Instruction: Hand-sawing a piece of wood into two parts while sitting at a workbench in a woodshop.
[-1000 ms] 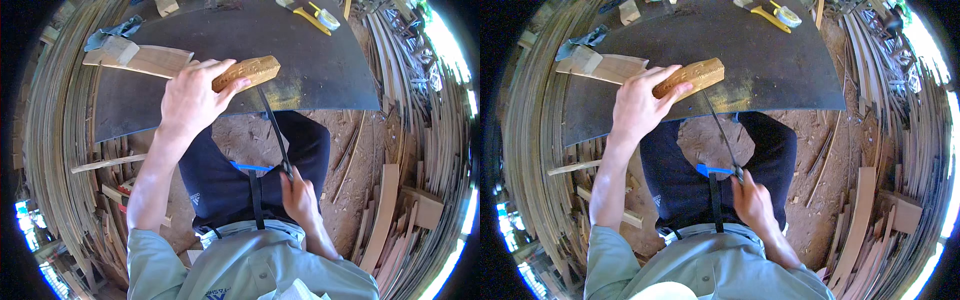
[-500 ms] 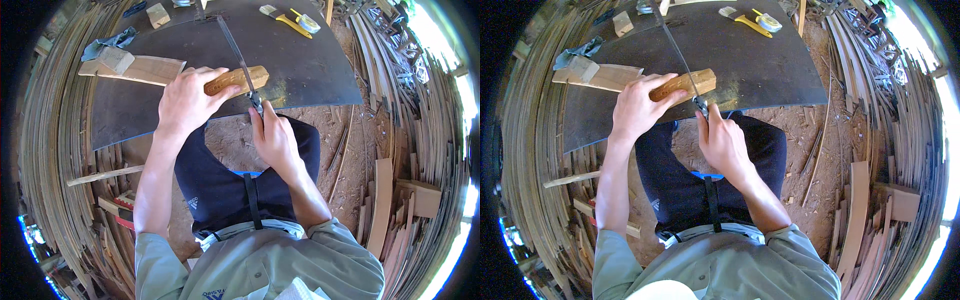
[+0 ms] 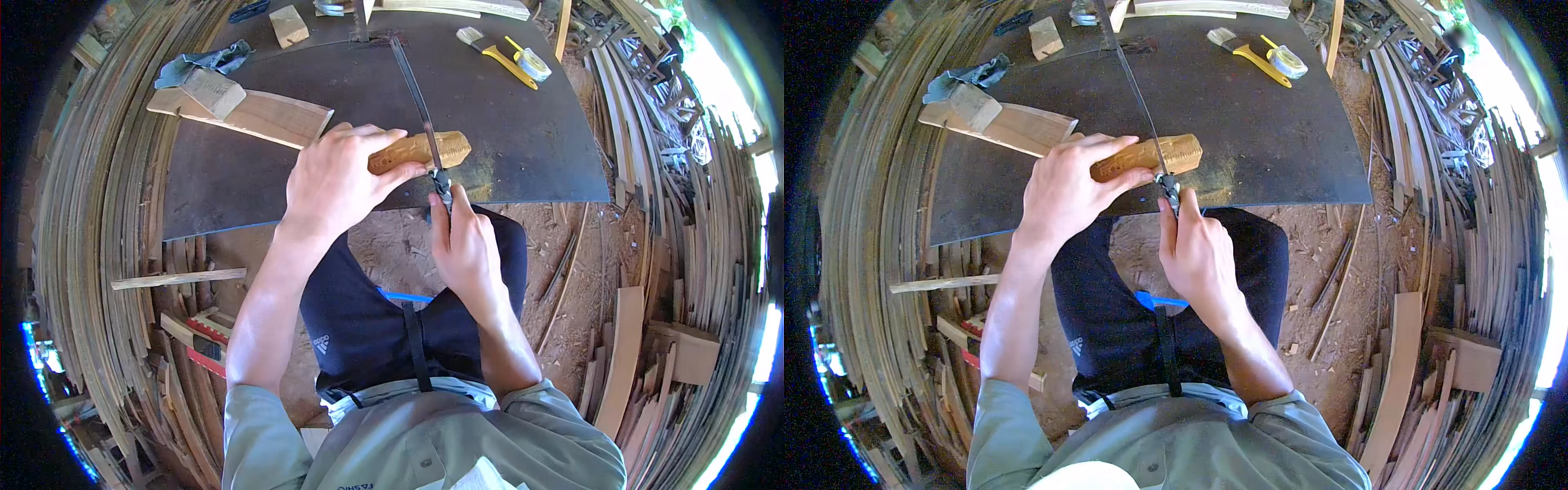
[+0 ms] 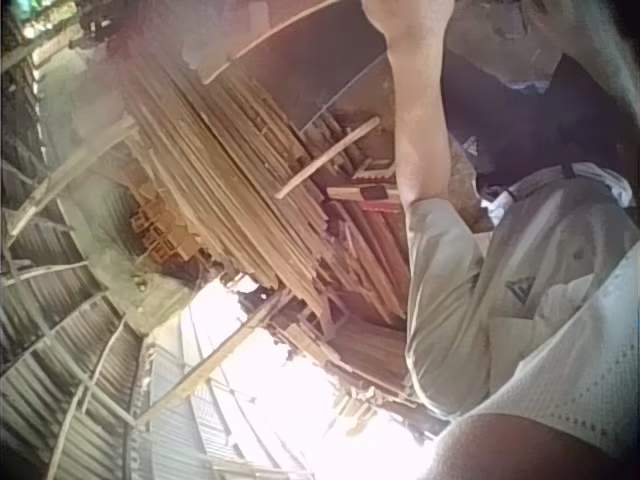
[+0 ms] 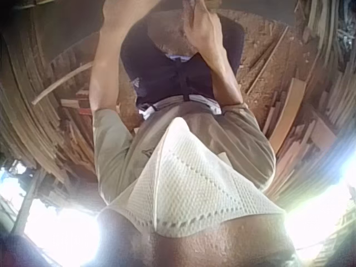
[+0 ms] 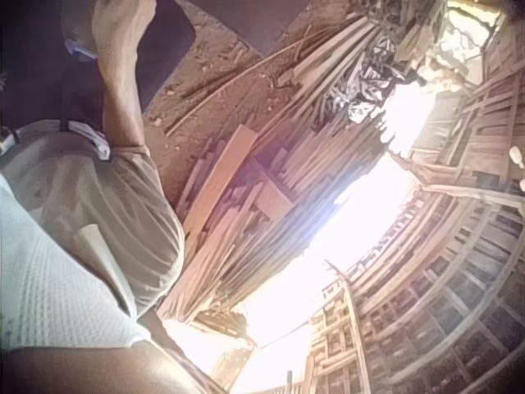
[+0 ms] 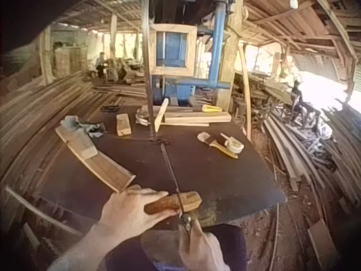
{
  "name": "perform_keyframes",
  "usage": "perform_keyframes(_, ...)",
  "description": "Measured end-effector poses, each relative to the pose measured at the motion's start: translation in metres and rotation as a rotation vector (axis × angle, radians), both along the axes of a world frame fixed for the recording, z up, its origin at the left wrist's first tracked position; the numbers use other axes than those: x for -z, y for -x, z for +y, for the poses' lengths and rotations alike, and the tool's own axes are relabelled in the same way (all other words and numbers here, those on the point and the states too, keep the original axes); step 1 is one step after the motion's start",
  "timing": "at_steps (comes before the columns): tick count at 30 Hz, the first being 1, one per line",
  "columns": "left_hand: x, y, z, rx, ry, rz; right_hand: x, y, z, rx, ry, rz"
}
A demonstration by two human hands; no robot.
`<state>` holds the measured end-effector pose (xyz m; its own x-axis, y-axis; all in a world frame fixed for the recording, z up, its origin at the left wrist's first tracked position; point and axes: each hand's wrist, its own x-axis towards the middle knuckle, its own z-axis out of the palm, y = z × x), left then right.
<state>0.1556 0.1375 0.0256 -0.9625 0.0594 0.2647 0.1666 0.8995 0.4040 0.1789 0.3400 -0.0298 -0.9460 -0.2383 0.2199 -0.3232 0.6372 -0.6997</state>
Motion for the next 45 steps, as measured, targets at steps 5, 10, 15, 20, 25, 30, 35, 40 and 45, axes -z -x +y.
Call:
perform_keyframes(5, 0.006, 0.002, -0.003, 0.032, 0.027, 0.085, -0.002, -0.002, 0.002, 0.005, -0.015, 0.006)
perform_keyframes(10, -0.001, 0.000, -0.003, 0.029, 0.077, 0.072, 0.000, -0.002, 0.000, -0.027, 0.023, 0.002)
perform_keyframes(15, 0.002, -0.004, -0.001, 0.070, 0.085, 0.081, 0.021, -0.068, 0.038, -0.024, 0.098, -0.142)
perform_keyframes(20, -0.007, 0.003, -0.004, -0.068, 0.096, 0.014, 0.039, -0.142, 0.099, -0.020, -0.028, -0.321)
perform_keyframes(25, -0.008, 0.006, -0.005, -0.026, 0.064, 0.022, 0.026, -0.118, 0.095, 0.023, 0.189, -0.282)
perform_keyframes(30, 0.000, 0.001, -0.006, -0.066, 0.082, 0.080, -0.006, -0.033, 0.038, -0.068, 0.267, -0.098)
perform_keyframes(35, -0.006, 0.006, 0.002, -0.042, 0.046, 0.099, -0.008, 0.002, 0.034, -0.032, 0.396, -0.072)
perform_keyframes(40, -0.012, 0.008, 0.019, -0.152, 0.122, 0.015, 0.010, -0.006, 0.062, 0.012, 0.453, -0.161)
perform_keyframes(45, -0.007, 0.016, 0.025, -0.184, -0.014, -0.061, 0.035, -0.020, 0.100, 0.090, 0.418, -0.239)
